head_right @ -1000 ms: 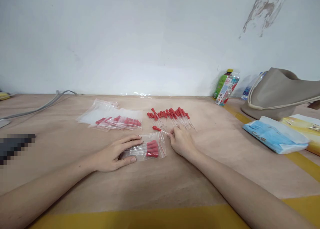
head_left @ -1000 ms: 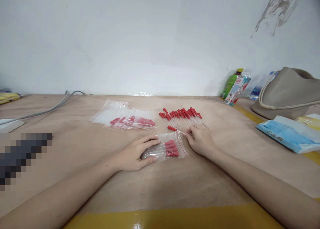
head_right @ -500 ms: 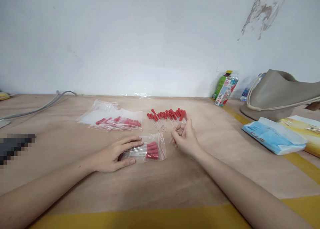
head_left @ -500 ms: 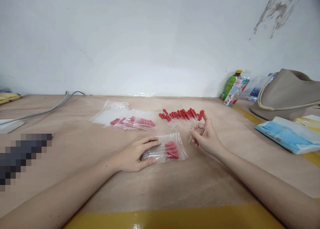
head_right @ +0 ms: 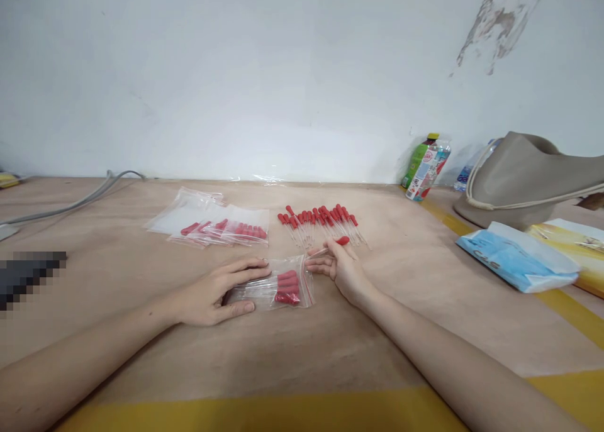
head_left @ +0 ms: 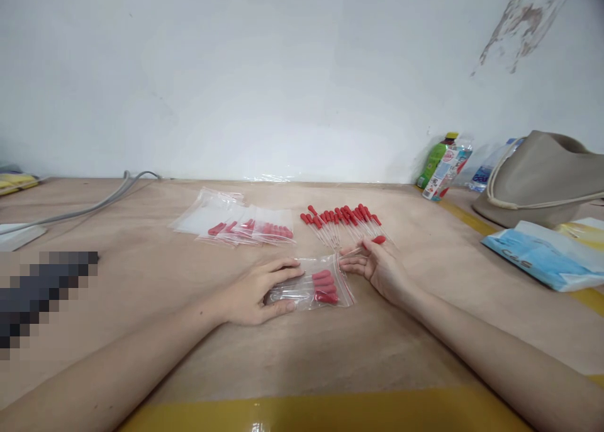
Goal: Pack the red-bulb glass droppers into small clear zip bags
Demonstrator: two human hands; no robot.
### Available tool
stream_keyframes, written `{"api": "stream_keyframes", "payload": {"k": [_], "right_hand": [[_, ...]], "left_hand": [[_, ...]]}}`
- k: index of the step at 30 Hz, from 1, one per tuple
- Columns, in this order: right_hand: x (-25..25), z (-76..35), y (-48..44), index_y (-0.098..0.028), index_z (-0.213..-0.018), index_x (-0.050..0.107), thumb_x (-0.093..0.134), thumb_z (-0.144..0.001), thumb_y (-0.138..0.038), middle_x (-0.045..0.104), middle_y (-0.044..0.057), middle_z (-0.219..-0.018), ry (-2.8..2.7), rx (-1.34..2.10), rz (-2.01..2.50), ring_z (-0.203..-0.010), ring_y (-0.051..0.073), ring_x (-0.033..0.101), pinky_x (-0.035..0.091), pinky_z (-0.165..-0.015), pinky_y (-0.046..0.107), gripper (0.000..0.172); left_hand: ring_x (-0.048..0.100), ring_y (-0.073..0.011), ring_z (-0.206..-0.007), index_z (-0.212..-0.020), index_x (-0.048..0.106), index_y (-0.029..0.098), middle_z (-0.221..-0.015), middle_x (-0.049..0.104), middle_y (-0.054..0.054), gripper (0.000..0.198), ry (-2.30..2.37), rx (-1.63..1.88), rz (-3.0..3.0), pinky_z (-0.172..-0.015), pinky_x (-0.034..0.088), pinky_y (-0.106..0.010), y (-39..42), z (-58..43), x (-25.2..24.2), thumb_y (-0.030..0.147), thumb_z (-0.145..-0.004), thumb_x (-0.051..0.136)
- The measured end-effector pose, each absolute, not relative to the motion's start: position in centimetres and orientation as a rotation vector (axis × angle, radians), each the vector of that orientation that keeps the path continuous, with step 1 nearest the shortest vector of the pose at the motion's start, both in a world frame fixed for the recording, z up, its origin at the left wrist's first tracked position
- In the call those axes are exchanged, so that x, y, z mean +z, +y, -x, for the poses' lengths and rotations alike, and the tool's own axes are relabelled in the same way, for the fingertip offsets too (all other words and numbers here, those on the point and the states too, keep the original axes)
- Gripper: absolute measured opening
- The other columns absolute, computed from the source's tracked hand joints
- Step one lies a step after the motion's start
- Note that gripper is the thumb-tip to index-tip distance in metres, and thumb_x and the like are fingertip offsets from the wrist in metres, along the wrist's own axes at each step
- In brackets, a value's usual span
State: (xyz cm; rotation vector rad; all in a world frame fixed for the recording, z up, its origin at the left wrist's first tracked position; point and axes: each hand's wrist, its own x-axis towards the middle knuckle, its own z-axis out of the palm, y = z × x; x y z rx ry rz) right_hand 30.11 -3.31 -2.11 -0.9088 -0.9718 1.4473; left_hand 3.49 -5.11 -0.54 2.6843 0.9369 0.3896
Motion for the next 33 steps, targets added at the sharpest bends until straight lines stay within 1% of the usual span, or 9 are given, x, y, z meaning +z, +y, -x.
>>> {"api": "stream_keyframes", "payload": {"k": [3, 6, 10, 12, 19, 22, 25, 29, 33], "right_hand": [[-2.2, -30.0, -3.4, -0.018, -0.074, 0.049, 0.057, -0.076, -0.038, 0.066, 0.007, -0.068, -0.925, 1.486, 0.922, -0.061, 0.017, 0.065, 0.054, -0.064, 0.031, 0.022], [-2.2, -29.9, -3.6, -0.018, -0.076, 0.048, 0.064, -0.072, -0.033, 0.063, 0.003, -0.062, -0.918, 1.482, 0.928, -0.060, 0.015, 0.064, 0.053, -0.062, 0.029, 0.021], [-2.1, -29.8, -3.9, -0.022, -0.082, 0.042, 0.075, -0.060, -0.029, 0.061, -0.004, -0.065, -0.940, 1.349, 0.907, -0.062, 0.014, 0.064, 0.053, -0.062, 0.027, 0.040], [-2.1, -29.8, -4.1, -0.022, -0.081, 0.040, 0.077, -0.057, -0.030, 0.061, -0.005, -0.066, -0.979, 1.311, 0.921, -0.062, 0.013, 0.064, 0.052, -0.063, 0.028, 0.045], [-2.4, -29.7, -4.3, -0.017, -0.081, 0.055, 0.072, -0.061, -0.033, 0.062, -0.001, -0.074, -0.989, 1.467, 0.928, -0.069, 0.010, 0.062, 0.050, -0.075, 0.027, 0.031], [-2.3, -29.6, -4.6, -0.018, -0.088, 0.056, 0.070, -0.062, -0.032, 0.062, 0.000, -0.074, -1.023, 1.529, 0.908, -0.070, 0.011, 0.062, 0.050, -0.075, 0.028, 0.032], [-1.9, -29.5, -4.9, -0.019, -0.094, 0.051, 0.071, -0.062, -0.032, 0.060, -0.003, -0.072, -1.116, 1.452, 0.958, -0.066, 0.011, 0.061, 0.050, -0.069, 0.028, 0.040], [-1.9, -29.6, -4.7, -0.021, -0.091, 0.043, 0.071, -0.061, -0.035, 0.055, -0.007, -0.066, -1.152, 1.288, 1.040, -0.050, 0.007, 0.054, 0.043, -0.050, 0.023, 0.043], [-2.0, -29.8, -4.3, -0.021, -0.084, 0.042, 0.072, -0.059, -0.035, 0.053, -0.009, -0.061, -1.149, 1.216, 1.052, -0.044, 0.005, 0.047, 0.038, -0.046, 0.020, 0.042]], "left_hand": [[0.036, -0.0265, -0.125, -0.135, 0.037, 0.026, -0.139, 0.037, -0.007, 0.056, 0.939, 0.394, -2.684, -0.104, 0.032, -0.043, -5.1, -3.5, -0.6, 0.044, -0.084, 0.051], [0.036, -0.0258, -0.126, -0.135, 0.036, 0.026, -0.139, 0.036, -0.006, 0.056, 0.947, 0.377, -2.686, -0.104, 0.031, -0.042, -5.1, -3.5, -0.6, 0.045, -0.084, 0.051], [0.035, -0.0258, -0.126, -0.135, 0.036, 0.027, -0.140, 0.035, -0.006, 0.055, 0.944, 0.371, -2.692, -0.104, 0.031, -0.043, -5.1, -3.5, -0.5, 0.045, -0.085, 0.051], [0.035, -0.0258, -0.126, -0.135, 0.036, 0.026, -0.139, 0.036, -0.006, 0.055, 0.944, 0.370, -2.691, -0.104, 0.031, -0.043, -5.1, -3.5, -0.6, 0.045, -0.085, 0.051], [0.035, -0.0256, -0.126, -0.136, 0.035, 0.026, -0.140, 0.034, -0.006, 0.056, 0.920, 0.377, -2.702, -0.105, 0.031, -0.042, -5.0, -3.4, -0.7, 0.044, -0.085, 0.050], [0.035, -0.0254, -0.126, -0.136, 0.035, 0.026, -0.140, 0.035, -0.006, 0.056, 0.935, 0.370, -2.697, -0.105, 0.031, -0.042, -5.0, -3.5, -0.7, 0.045, -0.085, 0.051], [0.035, -0.0251, -0.126, -0.136, 0.034, 0.027, -0.139, 0.035, -0.006, 0.056, 0.934, 0.376, -2.696, -0.104, 0.032, -0.043, -5.0, -3.5, -0.6, 0.044, -0.085, 0.051], [0.034, -0.0254, -0.126, -0.136, 0.034, 0.027, -0.140, 0.034, -0.006, 0.056, 0.932, 0.379, -2.693, -0.104, 0.031, -0.043, -5.0, -3.5, -0.7, 0.043, -0.085, 0.051], [0.033, -0.0261, -0.127, -0.136, 0.033, 0.027, -0.141, 0.034, -0.005, 0.057, 0.932, 0.381, -2.688, -0.105, 0.030, -0.044, -5.0, -3.4, -0.8, 0.044, -0.085, 0.051]]}}
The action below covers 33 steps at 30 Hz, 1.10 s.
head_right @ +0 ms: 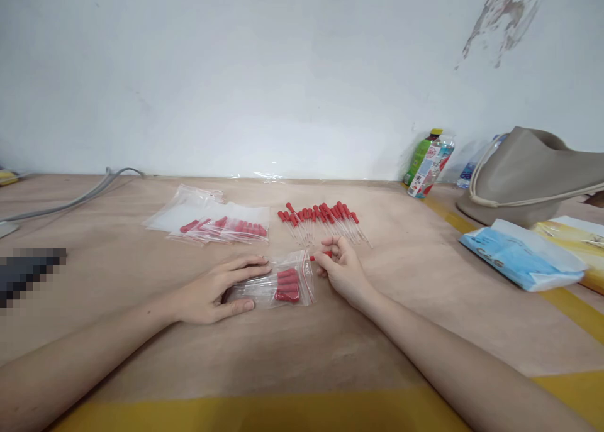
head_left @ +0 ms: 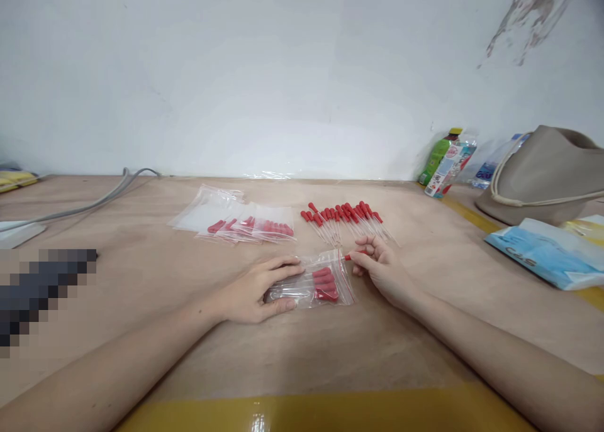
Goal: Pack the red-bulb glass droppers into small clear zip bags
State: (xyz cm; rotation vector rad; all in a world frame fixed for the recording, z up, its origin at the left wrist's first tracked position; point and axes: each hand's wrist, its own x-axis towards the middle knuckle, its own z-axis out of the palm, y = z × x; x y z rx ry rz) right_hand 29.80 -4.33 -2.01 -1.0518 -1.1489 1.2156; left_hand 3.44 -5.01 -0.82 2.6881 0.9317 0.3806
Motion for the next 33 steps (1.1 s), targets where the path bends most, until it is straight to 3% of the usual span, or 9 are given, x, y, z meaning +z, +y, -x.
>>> {"api": "stream_keyframes", "payload": {"k": [5, 9, 15, 18, 22, 26, 30, 33], "right_hand": [[-1.89, -29.60, -4.56, -0.018, -0.074, 0.048, 0.074, -0.059, -0.033, 0.060, -0.003, -0.069, -1.217, 1.307, 1.018, -0.057, 0.006, 0.053, 0.043, -0.057, 0.022, 0.033], [-2.02, -29.76, -4.54, -0.017, -0.078, 0.057, 0.073, -0.063, -0.030, 0.062, -0.001, -0.073, -1.217, 1.402, 0.974, -0.065, 0.008, 0.057, 0.045, -0.069, 0.023, 0.027], [-1.98, -29.93, -4.38, -0.020, -0.087, 0.055, 0.075, -0.059, -0.031, 0.064, -0.001, -0.077, -1.119, 1.437, 0.920, -0.070, 0.011, 0.061, 0.047, -0.074, 0.028, 0.036], [-1.88, -29.82, -4.52, -0.019, -0.079, 0.056, 0.076, -0.058, -0.033, 0.064, -0.001, -0.076, -1.228, 1.374, 0.979, -0.069, 0.011, 0.060, 0.046, -0.071, 0.026, 0.033], [-2.13, -29.79, -4.55, -0.018, -0.079, 0.057, 0.074, -0.060, -0.038, 0.056, -0.005, -0.057, -1.401, 1.254, 1.061, -0.051, 0.007, 0.049, 0.039, -0.050, 0.021, 0.033], [-2.17, -29.78, -4.44, -0.017, -0.081, 0.056, 0.072, -0.060, -0.044, 0.053, -0.007, -0.051, -1.387, 1.366, 1.159, -0.042, 0.006, 0.044, 0.033, -0.041, 0.019, 0.038], [-1.77, -29.71, -4.48, -0.016, -0.082, 0.061, 0.073, -0.059, -0.041, 0.064, -0.001, -0.068, -1.365, 1.467, 1.067, -0.057, 0.009, 0.057, 0.047, -0.057, 0.024, 0.036], [-1.64, -29.77, -4.51, -0.017, -0.090, 0.064, 0.075, -0.058, -0.034, 0.068, 0.002, -0.081, -1.353, 1.504, 1.019, -0.068, 0.010, 0.061, 0.049, -0.069, 0.026, 0.037]], "left_hand": [[0.034, -0.0255, -0.126, -0.136, 0.033, 0.027, -0.140, 0.034, -0.006, 0.056, 0.920, 0.399, -2.690, -0.104, 0.031, -0.043, -5.07, -3.49, -0.72, 0.043, -0.085, 0.051], [0.035, -0.0254, -0.126, -0.137, 0.031, 0.026, -0.140, 0.034, -0.006, 0.058, 0.903, 0.416, -2.695, -0.104, 0.031, -0.043, -5.13, -3.59, -0.59, 0.042, -0.085, 0.051], [0.034, -0.0257, -0.126, -0.137, 0.031, 0.026, -0.140, 0.034, -0.007, 0.058, 0.891, 0.438, -2.702, -0.104, 0.031, -0.043, -5.12, -3.63, -0.63, 0.042, -0.085, 0.051], [0.034, -0.0255, -0.126, -0.137, 0.031, 0.026, -0.140, 0.033, -0.006, 0.058, 0.897, 0.436, -2.698, -0.104, 0.032, -0.043, -5.07, -3.61, -0.64, 0.042, -0.085, 0.051], [0.034, -0.0258, -0.126, -0.136, 0.032, 0.027, -0.139, 0.034, -0.007, 0.057, 0.900, 0.437, -2.697, -0.103, 0.032, -0.043, -5.07, -3.60, -0.59, 0.041, -0.085, 0.051], [0.034, -0.0259, -0.126, -0.136, 0.033, 0.027, -0.140, 0.033, -0.007, 0.056, 0.906, 0.425, -2.698, -0.104, 0.031, -0.043, -5.11, -3.61, -0.59, 0.042, -0.085, 0.051], [0.034, -0.0268, -0.126, -0.136, 0.034, 0.026, -0.139, 0.033, -0.007, 0.056, 0.909, 0.426, -2.694, -0.104, 0.031, -0.044, -5.13, -3.62, -0.59, 0.042, -0.085, 0.051], [0.034, -0.0272, -0.126, -0.136, 0.034, 0.027, -0.140, 0.033, -0.007, 0.056, 0.916, 0.426, -2.687, -0.104, 0.031, -0.044, -5.13, -3.62, -0.60, 0.042, -0.085, 0.052]]}}
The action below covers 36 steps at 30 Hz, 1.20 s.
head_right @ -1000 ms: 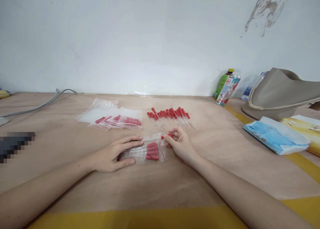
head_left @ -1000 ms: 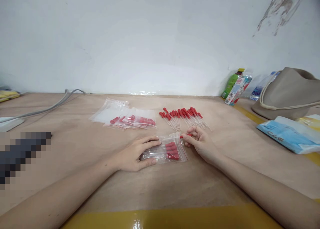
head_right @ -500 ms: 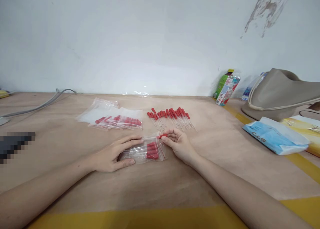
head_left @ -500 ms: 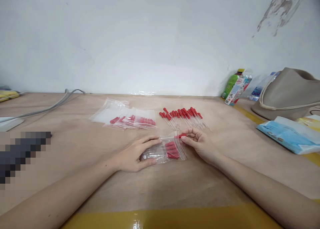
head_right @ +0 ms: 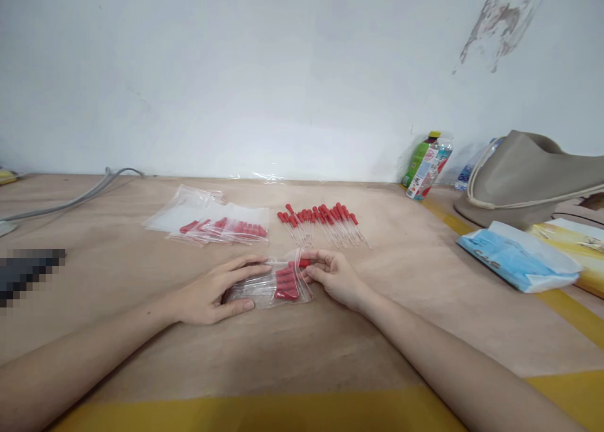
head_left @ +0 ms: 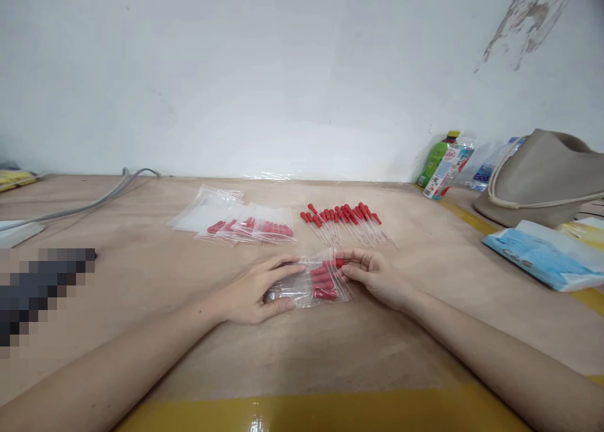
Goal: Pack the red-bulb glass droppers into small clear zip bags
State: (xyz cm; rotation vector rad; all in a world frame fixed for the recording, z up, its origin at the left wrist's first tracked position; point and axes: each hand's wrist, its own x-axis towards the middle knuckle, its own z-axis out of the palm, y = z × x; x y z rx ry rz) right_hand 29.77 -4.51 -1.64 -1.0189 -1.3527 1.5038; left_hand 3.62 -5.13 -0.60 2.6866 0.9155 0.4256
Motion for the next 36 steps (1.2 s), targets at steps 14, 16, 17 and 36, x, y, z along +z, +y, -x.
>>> {"api": "stream_keyframes", "payload": {"k": [14, 16, 17, 36], "right_hand": [[-1.8, -28.7, -4.4, -0.015, -0.074, 0.063, 0.075, -0.057, -0.041, 0.067, 0.002, -0.066, -1.216, 1.382, 1.160, -0.058, 0.011, 0.060, 0.051, -0.061, 0.027, 0.033], [-2.0, -28.6, -4.3, -0.015, -0.072, 0.062, 0.074, -0.058, -0.042, 0.065, 0.001, -0.061, -1.215, 1.345, 1.201, -0.052, 0.010, 0.057, 0.049, -0.054, 0.026, 0.033], [-2.0, -28.5, -4.3, -0.015, -0.071, 0.061, 0.074, -0.058, -0.042, 0.064, 0.001, -0.059, -1.215, 1.331, 1.218, -0.050, 0.010, 0.056, 0.048, -0.052, 0.025, 0.033], [-2.5, -29.0, -4.0, -0.019, -0.084, 0.068, 0.062, -0.067, -0.033, 0.059, -0.003, -0.057, -1.491, 1.294, 1.197, -0.042, 0.007, 0.042, 0.035, -0.043, 0.022, 0.023]], "left_hand": [[0.033, -0.0276, -0.127, -0.136, 0.033, 0.027, -0.141, 0.031, -0.007, 0.056, 0.944, 0.429, -2.672, -0.104, 0.031, -0.044, -5.3, -3.7, -0.5, 0.043, -0.085, 0.051], [0.033, -0.0273, -0.127, -0.136, 0.033, 0.027, -0.141, 0.031, -0.007, 0.056, 0.950, 0.417, -2.676, -0.104, 0.031, -0.044, -5.2, -3.7, -0.5, 0.043, -0.085, 0.051], [0.033, -0.0270, -0.127, -0.136, 0.033, 0.027, -0.141, 0.031, -0.007, 0.056, 0.951, 0.413, -2.678, -0.104, 0.031, -0.044, -5.2, -3.7, -0.5, 0.043, -0.085, 0.051], [0.036, -0.0274, -0.125, -0.135, 0.034, 0.028, -0.140, 0.033, -0.007, 0.056, 0.919, 0.448, -2.690, -0.102, 0.033, -0.045, -5.1, -3.7, -0.6, 0.042, -0.084, 0.053]]}}
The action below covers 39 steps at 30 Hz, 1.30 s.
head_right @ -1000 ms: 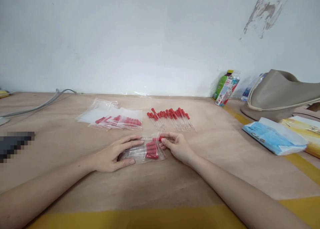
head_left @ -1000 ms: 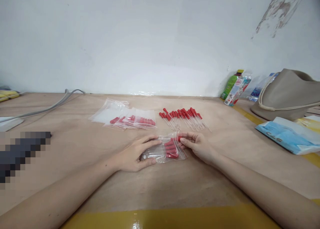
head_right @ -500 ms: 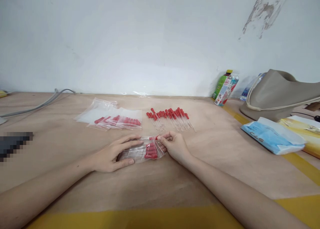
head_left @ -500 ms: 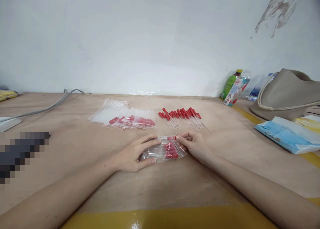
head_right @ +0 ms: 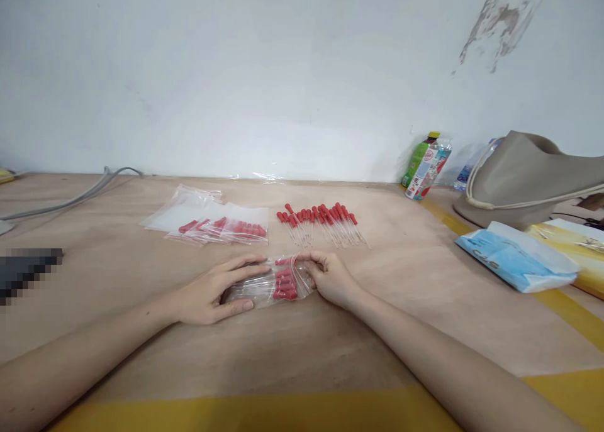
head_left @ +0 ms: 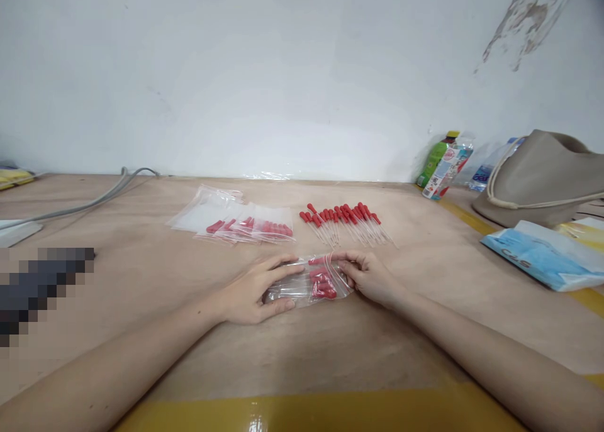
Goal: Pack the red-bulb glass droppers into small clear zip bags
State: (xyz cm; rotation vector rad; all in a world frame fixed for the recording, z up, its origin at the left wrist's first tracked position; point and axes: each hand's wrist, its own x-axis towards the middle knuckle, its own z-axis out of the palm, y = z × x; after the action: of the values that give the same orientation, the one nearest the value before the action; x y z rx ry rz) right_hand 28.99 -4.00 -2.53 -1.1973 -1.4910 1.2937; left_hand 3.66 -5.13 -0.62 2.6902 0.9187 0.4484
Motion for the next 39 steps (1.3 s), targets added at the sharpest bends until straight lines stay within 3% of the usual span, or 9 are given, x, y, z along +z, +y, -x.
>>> {"api": "stream_keyframes", "payload": {"k": [6, 12, 17, 21, 28, 33, 39], "right_hand": [[-1.6, -29.0, -4.6, -0.018, -0.082, 0.068, 0.060, -0.071, -0.044, 0.059, -0.002, -0.057, -1.528, 1.254, 1.192, -0.042, 0.007, 0.043, 0.035, -0.043, 0.021, 0.030], [-1.7, -28.5, -5.0, -0.018, -0.074, 0.063, 0.071, -0.059, -0.045, 0.066, 0.003, -0.068, -1.458, 1.265, 1.150, -0.061, 0.015, 0.059, 0.046, -0.054, 0.026, 0.032], [-1.6, -28.2, -5.0, -0.019, -0.059, 0.053, 0.071, -0.058, -0.044, 0.054, -0.004, -0.050, -1.364, 1.218, 1.236, -0.046, 0.010, 0.049, 0.038, -0.044, 0.023, 0.031], [-1.6, -28.2, -4.9, -0.020, -0.063, 0.049, 0.068, -0.061, -0.042, 0.051, -0.006, -0.048, -1.278, 1.249, 1.272, -0.041, 0.008, 0.045, 0.034, -0.039, 0.021, 0.029], [-2.5, -28.9, -4.2, -0.019, -0.089, 0.052, 0.073, -0.058, -0.039, 0.059, -0.005, -0.053, -1.302, 1.323, 1.311, -0.045, 0.012, 0.054, 0.040, -0.043, 0.023, 0.043], [-2.3, -29.1, -4.3, -0.015, -0.074, 0.058, 0.074, -0.055, -0.045, 0.068, 0.003, -0.066, -1.421, 1.568, 1.181, -0.063, 0.017, 0.064, 0.049, -0.063, 0.032, 0.039], [-2.2, -29.2, -4.3, -0.015, -0.067, 0.055, 0.074, -0.053, -0.048, 0.065, 0.002, -0.063, -1.505, 1.440, 1.301, -0.060, 0.015, 0.060, 0.045, -0.057, 0.027, 0.041]], "left_hand": [[0.035, -0.0277, -0.126, -0.136, 0.034, 0.028, -0.140, 0.033, -0.006, 0.056, 0.930, 0.432, -2.690, -0.103, 0.032, -0.045, -5.2, -3.7, -0.6, 0.043, -0.085, 0.051], [0.037, -0.0276, -0.125, -0.135, 0.036, 0.028, -0.139, 0.036, -0.006, 0.056, 0.888, 0.452, -2.678, -0.103, 0.032, -0.046, -5.1, -3.7, -0.7, 0.041, -0.084, 0.053], [0.037, -0.0258, -0.125, -0.135, 0.035, 0.027, -0.139, 0.037, -0.006, 0.057, 0.887, 0.446, -2.671, -0.103, 0.032, -0.044, -5.1, -3.8, -0.6, 0.042, -0.084, 0.053], [0.035, -0.0256, -0.127, -0.137, 0.030, 0.026, -0.140, 0.035, -0.006, 0.060, 0.934, 0.436, -2.676, -0.104, 0.031, -0.044, -5.2, -3.7, -0.7, 0.043, -0.085, 0.051], [0.035, -0.0262, -0.127, -0.137, 0.030, 0.024, -0.140, 0.034, -0.009, 0.061, 0.964, 0.407, -2.684, -0.104, 0.032, -0.043, -5.2, -3.7, -0.8, 0.046, -0.085, 0.051], [0.035, -0.0260, -0.126, -0.137, 0.031, 0.024, -0.140, 0.035, -0.008, 0.060, 0.937, 0.419, -2.685, -0.104, 0.032, -0.044, -5.1, -3.7, -0.9, 0.045, -0.085, 0.051], [0.036, -0.0260, -0.126, -0.137, 0.030, 0.024, -0.140, 0.035, -0.008, 0.061, 0.922, 0.436, -2.673, -0.104, 0.032, -0.044, -5.2, -3.7, -0.8, 0.044, -0.084, 0.052]]}}
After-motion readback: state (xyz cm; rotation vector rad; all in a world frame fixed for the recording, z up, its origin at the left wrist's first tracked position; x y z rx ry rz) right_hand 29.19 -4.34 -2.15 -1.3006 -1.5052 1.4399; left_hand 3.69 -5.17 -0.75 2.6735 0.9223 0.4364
